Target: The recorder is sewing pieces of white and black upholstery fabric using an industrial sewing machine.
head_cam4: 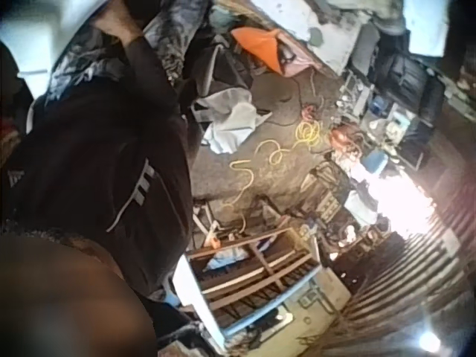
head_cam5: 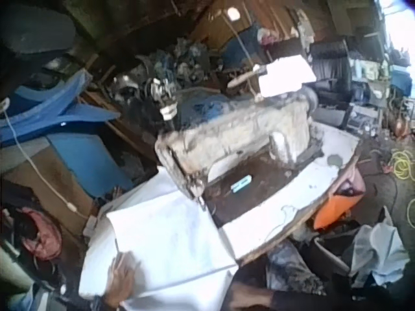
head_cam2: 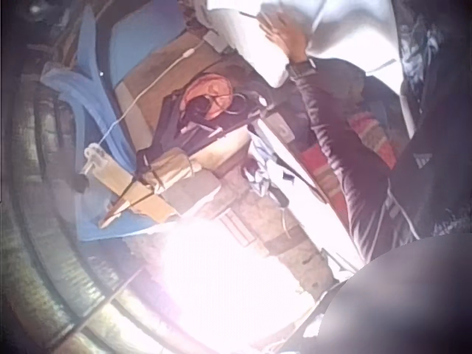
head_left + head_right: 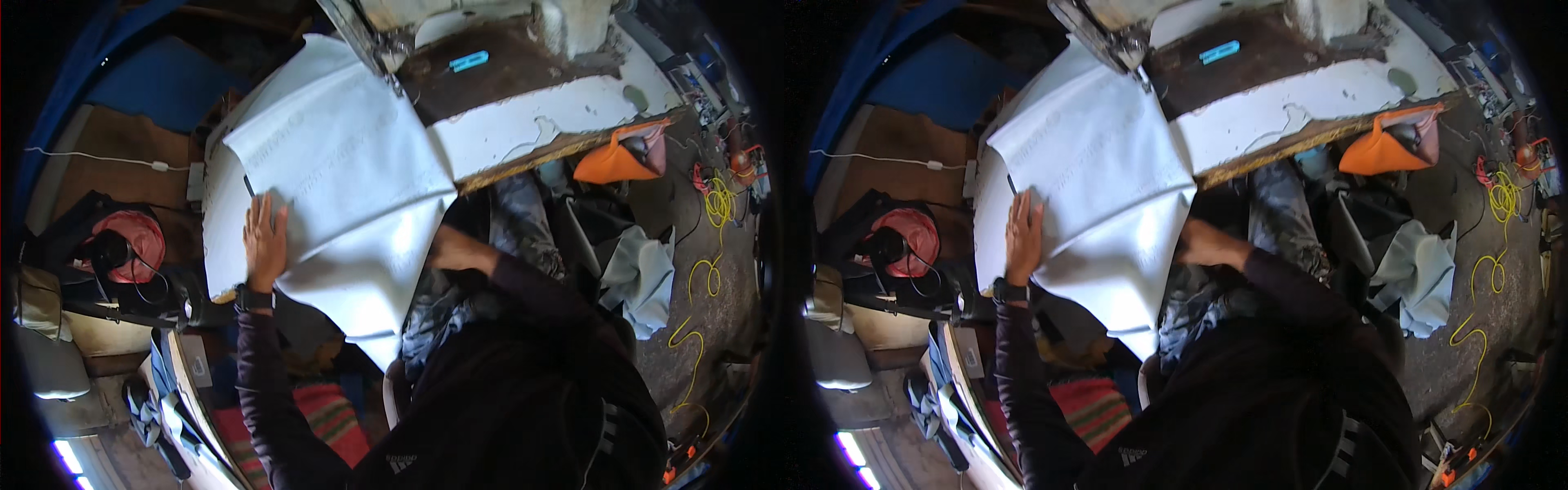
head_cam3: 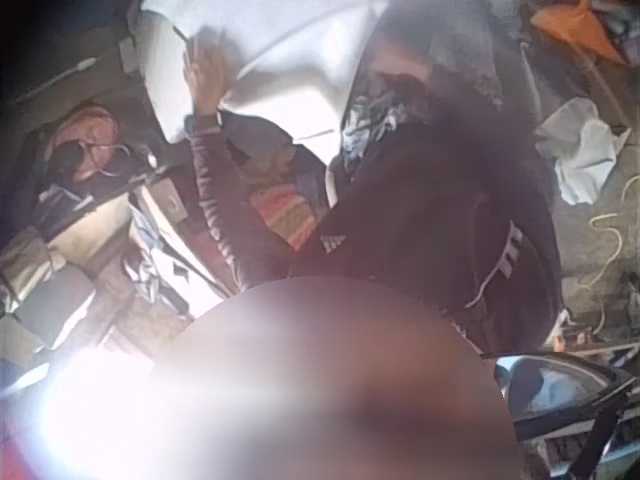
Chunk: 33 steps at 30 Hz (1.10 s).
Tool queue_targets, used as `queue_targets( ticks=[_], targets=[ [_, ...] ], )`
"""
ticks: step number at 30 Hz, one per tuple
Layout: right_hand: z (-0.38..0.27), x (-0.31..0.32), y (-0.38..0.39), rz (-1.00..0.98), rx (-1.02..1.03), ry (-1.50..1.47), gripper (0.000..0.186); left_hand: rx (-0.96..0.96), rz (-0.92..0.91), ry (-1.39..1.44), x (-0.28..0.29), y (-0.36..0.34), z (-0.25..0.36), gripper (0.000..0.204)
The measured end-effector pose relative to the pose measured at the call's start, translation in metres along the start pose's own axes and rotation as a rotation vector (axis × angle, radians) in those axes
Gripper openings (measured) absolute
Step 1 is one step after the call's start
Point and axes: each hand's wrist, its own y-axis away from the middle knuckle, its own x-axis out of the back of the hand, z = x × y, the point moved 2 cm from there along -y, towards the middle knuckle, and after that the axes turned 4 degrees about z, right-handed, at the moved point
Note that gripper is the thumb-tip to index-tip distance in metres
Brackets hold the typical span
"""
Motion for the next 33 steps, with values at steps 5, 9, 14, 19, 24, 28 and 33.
queue_targets(
  ticks=[5,9,14,19,24,28,33],
  targets=[
    [-0.038,-0.028,-0.026,0.163,0.247,0.008,0.048,0.085,-0.008,-0.021,-0.009,-0.015,-0.011,0.057],
    [-0.137,-0.023,0.033,-0.043,0.309,0.117,0.042,0.076,-0.065,-0.010,-0.015,-0.049,-0.034,0.053],
    [-0.214,0.005,0.107,-0.248,-0.115,-0.462,0.032,-0.203,-0.032,0.089,-0.038,-0.079,-0.070,0.054],
    [-0.195,-0.030,0.111,-0.221,-0.241,-0.646,0.058,-0.105,-0.095,-0.226,-0.009,-0.083,-0.033,0.046],
    [-0.194,-0.044,0.118,-0.093,0.070,-0.169,0.031,-0.441,0.043,0.047,0.058,-0.027,0.141,0.036],
    [-0.224,-0.040,0.111,0.190,0.445,-0.042,0.023,-1.288,-0.193,0.126,0.086,0.043,0.233,0.028],
    [-0.215,-0.026,0.097,0.125,0.459,-0.189,0.026,-0.768,0.067,0.784,0.102,0.040,0.234,0.025]
  ],
)
